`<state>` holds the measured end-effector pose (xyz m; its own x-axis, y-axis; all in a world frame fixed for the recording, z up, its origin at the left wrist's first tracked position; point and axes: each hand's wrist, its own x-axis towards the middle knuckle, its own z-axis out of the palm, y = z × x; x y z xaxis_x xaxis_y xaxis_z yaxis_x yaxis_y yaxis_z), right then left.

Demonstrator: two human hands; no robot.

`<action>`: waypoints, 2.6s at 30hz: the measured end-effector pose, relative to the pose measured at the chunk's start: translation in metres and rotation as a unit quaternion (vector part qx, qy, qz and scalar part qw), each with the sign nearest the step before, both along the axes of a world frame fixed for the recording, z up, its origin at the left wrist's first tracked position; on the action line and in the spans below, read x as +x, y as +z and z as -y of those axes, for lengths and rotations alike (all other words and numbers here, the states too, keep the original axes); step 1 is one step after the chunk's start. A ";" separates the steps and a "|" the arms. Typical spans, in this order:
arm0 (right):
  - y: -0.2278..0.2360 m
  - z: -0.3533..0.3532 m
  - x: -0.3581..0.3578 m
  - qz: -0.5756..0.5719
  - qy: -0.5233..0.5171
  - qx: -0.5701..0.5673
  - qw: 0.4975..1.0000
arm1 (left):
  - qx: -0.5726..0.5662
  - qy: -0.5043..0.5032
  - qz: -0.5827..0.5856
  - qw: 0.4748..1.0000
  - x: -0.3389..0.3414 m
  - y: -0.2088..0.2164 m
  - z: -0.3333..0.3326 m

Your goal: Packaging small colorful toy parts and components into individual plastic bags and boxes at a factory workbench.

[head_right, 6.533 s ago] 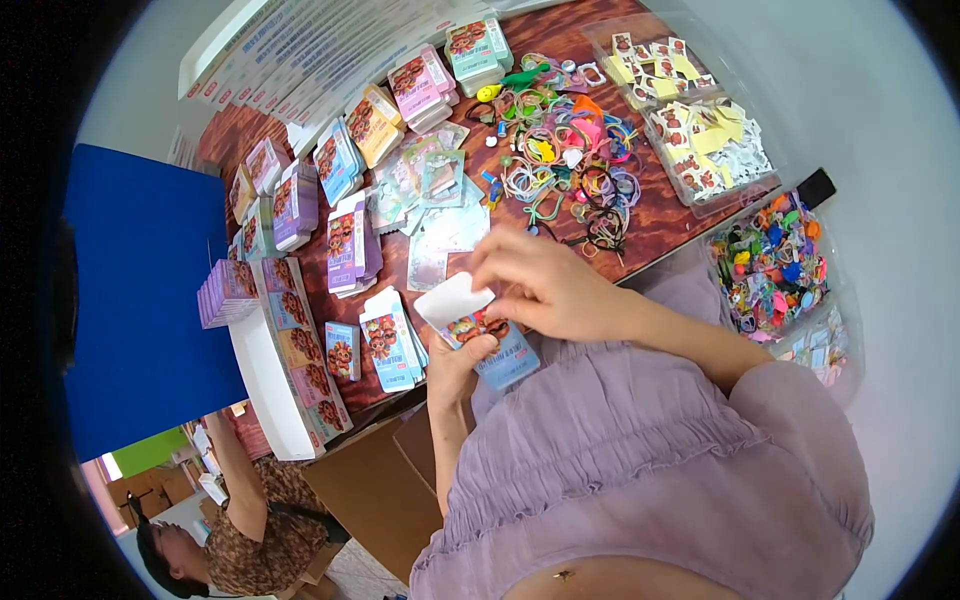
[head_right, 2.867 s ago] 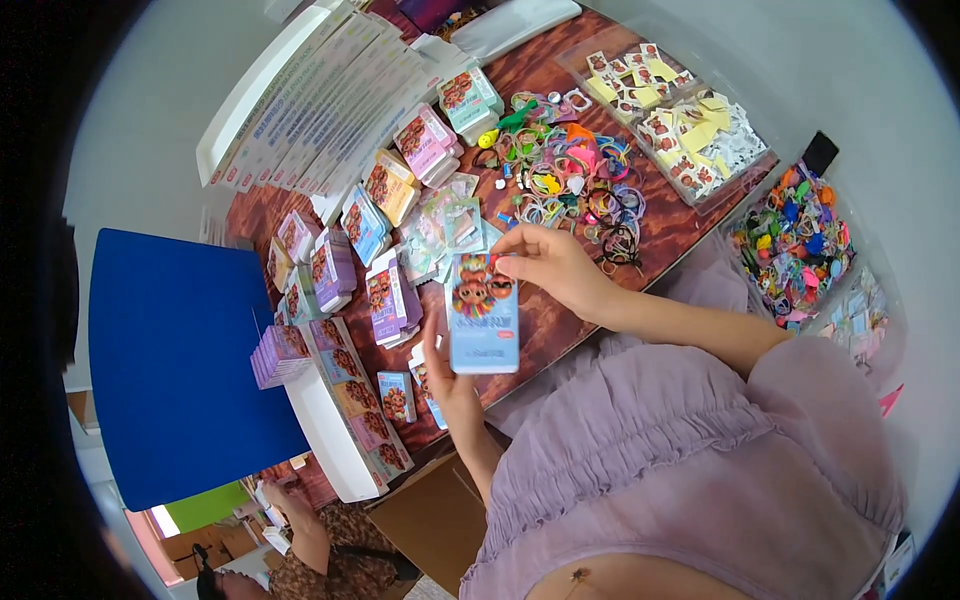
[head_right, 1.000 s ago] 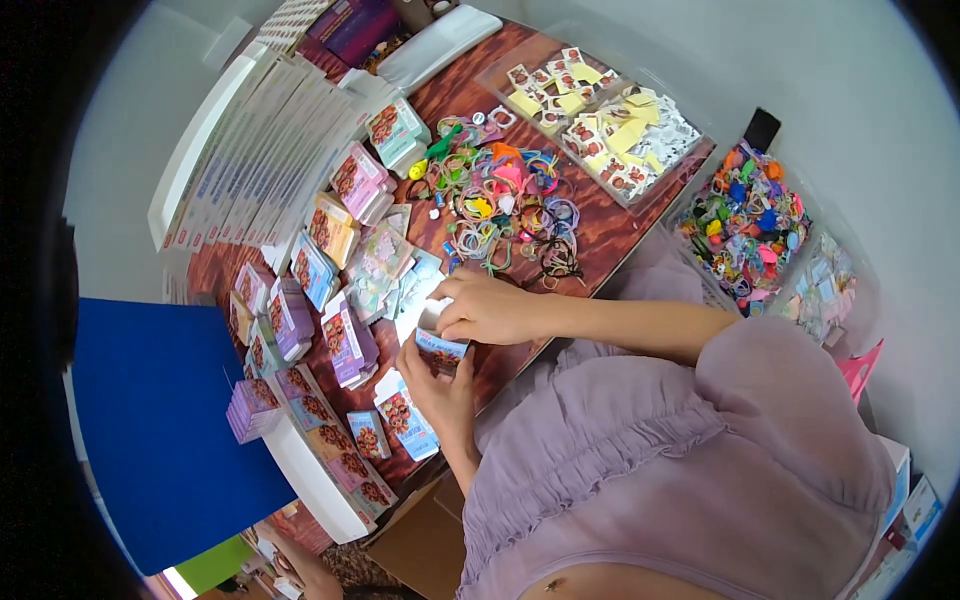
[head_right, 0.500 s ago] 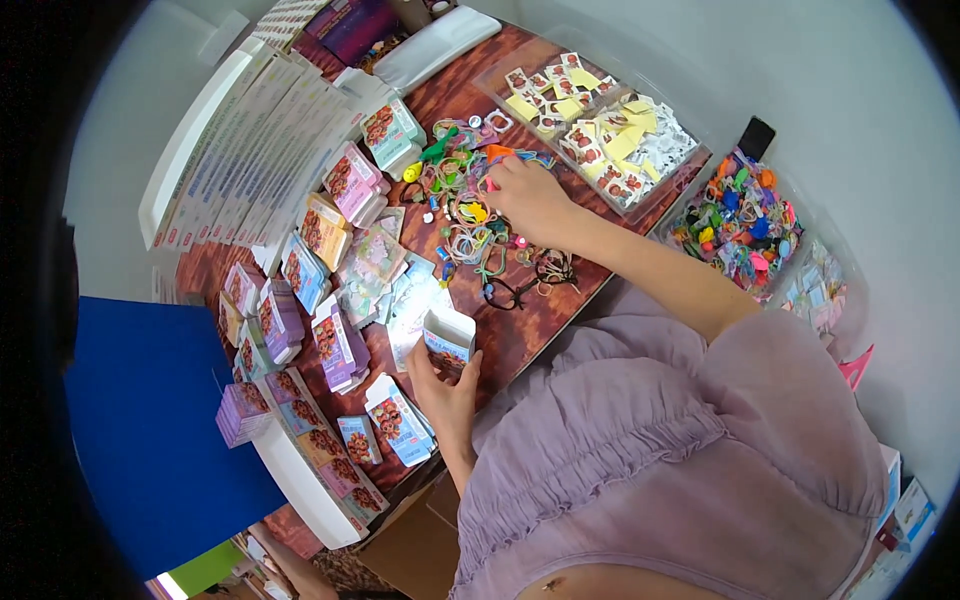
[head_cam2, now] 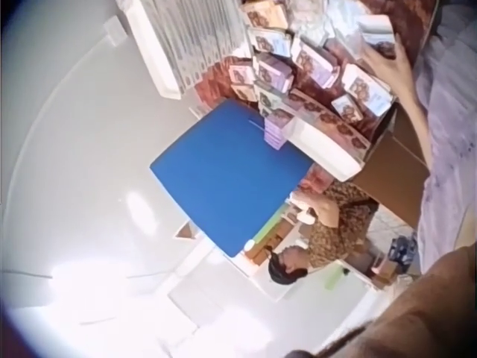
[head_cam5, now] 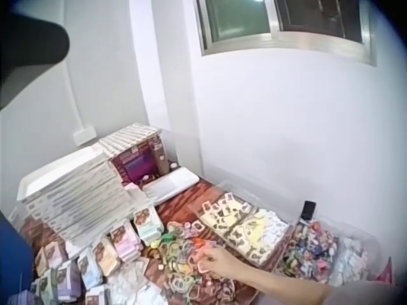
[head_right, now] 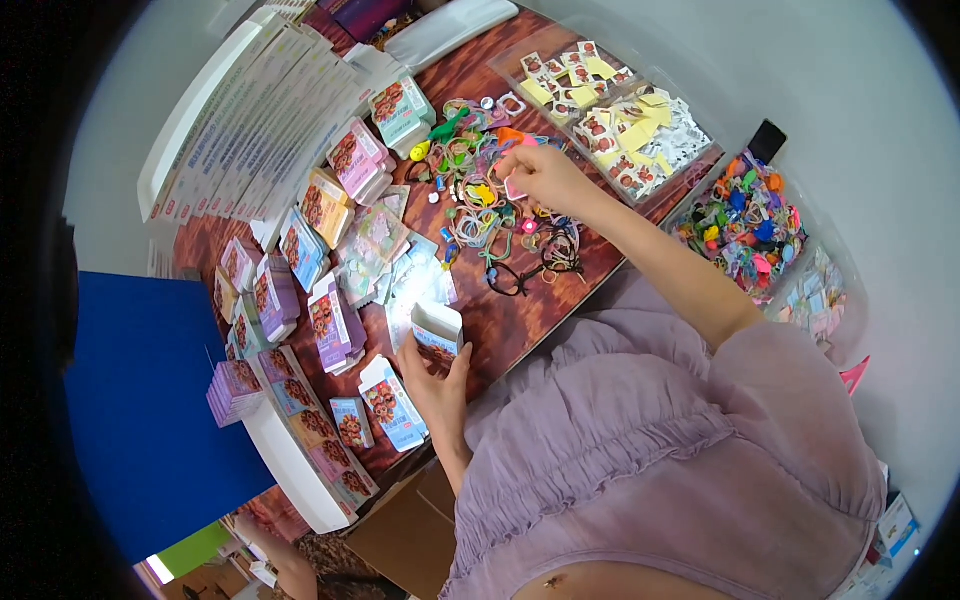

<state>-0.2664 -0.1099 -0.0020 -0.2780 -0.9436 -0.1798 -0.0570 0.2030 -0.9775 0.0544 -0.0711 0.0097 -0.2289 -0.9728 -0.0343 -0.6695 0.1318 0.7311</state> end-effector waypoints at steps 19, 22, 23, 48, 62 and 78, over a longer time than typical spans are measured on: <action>0.033 0.030 0.025 -0.178 0.088 -0.028 0.980 | 0.011 0.002 -0.020 1.000 -0.003 0.003 -0.004; 0.084 0.014 0.032 -0.015 0.173 -0.040 0.984 | 0.021 -0.006 -0.020 1.000 -0.010 0.009 0.000; 0.093 0.010 0.038 -0.013 0.178 -0.039 0.983 | 0.022 -0.001 -0.019 1.000 -0.012 0.008 0.002; 0.064 -0.032 0.132 -0.251 0.200 -0.156 0.934 | -0.013 0.039 -0.119 0.992 -0.015 -0.011 -0.005; 0.054 -0.062 0.084 -0.155 0.069 -0.206 0.964 | 0.058 -0.008 -0.177 0.982 -0.046 -0.003 0.002; 0.012 -0.090 -0.145 -0.541 -0.102 0.029 0.834 | 0.063 -0.112 -0.149 0.980 -0.083 -0.005 0.003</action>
